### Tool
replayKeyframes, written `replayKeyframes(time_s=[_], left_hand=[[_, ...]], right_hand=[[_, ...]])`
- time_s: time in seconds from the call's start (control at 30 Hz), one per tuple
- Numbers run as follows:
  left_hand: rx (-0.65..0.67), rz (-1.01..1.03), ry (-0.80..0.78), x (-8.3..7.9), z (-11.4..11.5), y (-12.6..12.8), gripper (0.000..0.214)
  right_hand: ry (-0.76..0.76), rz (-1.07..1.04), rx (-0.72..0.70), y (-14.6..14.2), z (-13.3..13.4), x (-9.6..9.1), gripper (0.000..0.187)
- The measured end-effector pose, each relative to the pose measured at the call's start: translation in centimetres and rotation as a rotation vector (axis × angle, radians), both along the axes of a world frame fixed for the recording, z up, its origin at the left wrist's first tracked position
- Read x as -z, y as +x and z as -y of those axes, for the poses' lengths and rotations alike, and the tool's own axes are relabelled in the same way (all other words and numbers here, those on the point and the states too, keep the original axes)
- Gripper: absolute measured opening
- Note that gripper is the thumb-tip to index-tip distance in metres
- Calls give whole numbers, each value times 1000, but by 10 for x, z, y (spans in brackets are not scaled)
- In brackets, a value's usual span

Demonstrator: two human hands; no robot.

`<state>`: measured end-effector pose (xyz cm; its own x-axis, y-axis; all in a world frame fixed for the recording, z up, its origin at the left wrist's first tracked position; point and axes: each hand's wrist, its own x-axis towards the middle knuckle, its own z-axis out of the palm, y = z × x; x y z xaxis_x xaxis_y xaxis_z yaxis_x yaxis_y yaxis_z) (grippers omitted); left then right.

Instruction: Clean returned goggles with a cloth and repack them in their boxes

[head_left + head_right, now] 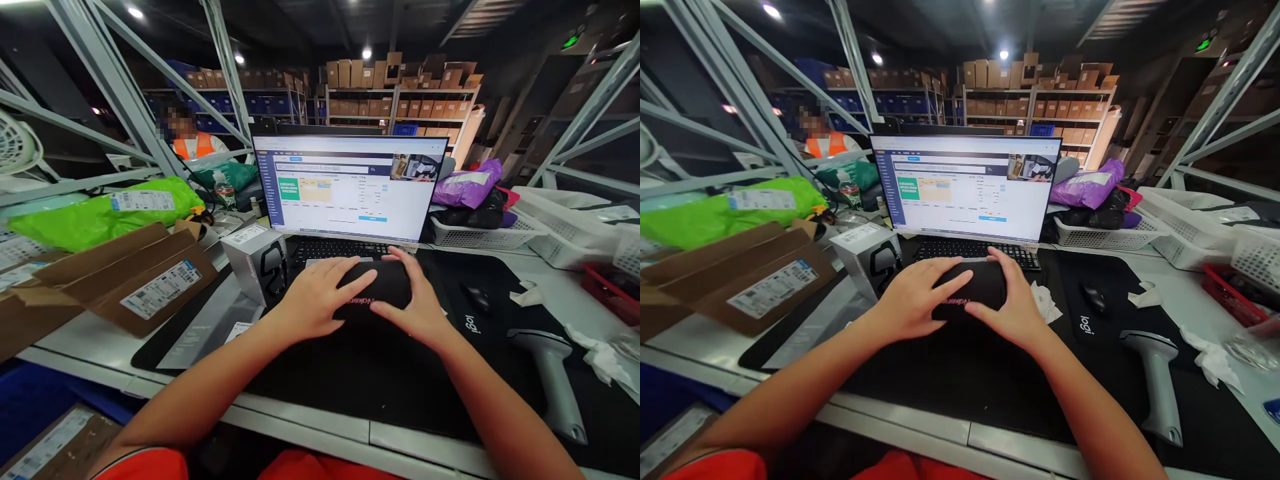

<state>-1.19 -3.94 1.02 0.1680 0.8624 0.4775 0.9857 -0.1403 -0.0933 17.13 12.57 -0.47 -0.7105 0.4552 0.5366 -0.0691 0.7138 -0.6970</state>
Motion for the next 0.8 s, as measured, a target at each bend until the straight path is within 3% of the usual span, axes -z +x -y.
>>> replayKeyframes(time_s=[0.1,0.17,0.23,0.33,0.4,0.57,0.67,0.8], left_hand=[[-23,166,64,12,-10,-20,104],[-189,321,68,32,-12,-41,103],[-376,452,49,57,-9,-61,68],[-414,512,23,88,1,-67,11],[-376,502,59,100,11,-49,16],[-314,411,260,112,43,29,18],[-332,455,280,117,56,61,15],[-312,474,309,127,61,73,14]], right_hand=[[-49,-133,229,3,-19,-3,88],[-52,-255,402,12,-36,-9,88],[-57,-383,510,25,-52,-17,83],[-129,-502,557,40,-66,-27,77],[-201,-527,554,47,-69,-31,72],[-317,-457,417,47,-53,-28,57],[-213,-252,419,36,-36,-20,58],[-46,-64,444,13,-19,-2,57]])
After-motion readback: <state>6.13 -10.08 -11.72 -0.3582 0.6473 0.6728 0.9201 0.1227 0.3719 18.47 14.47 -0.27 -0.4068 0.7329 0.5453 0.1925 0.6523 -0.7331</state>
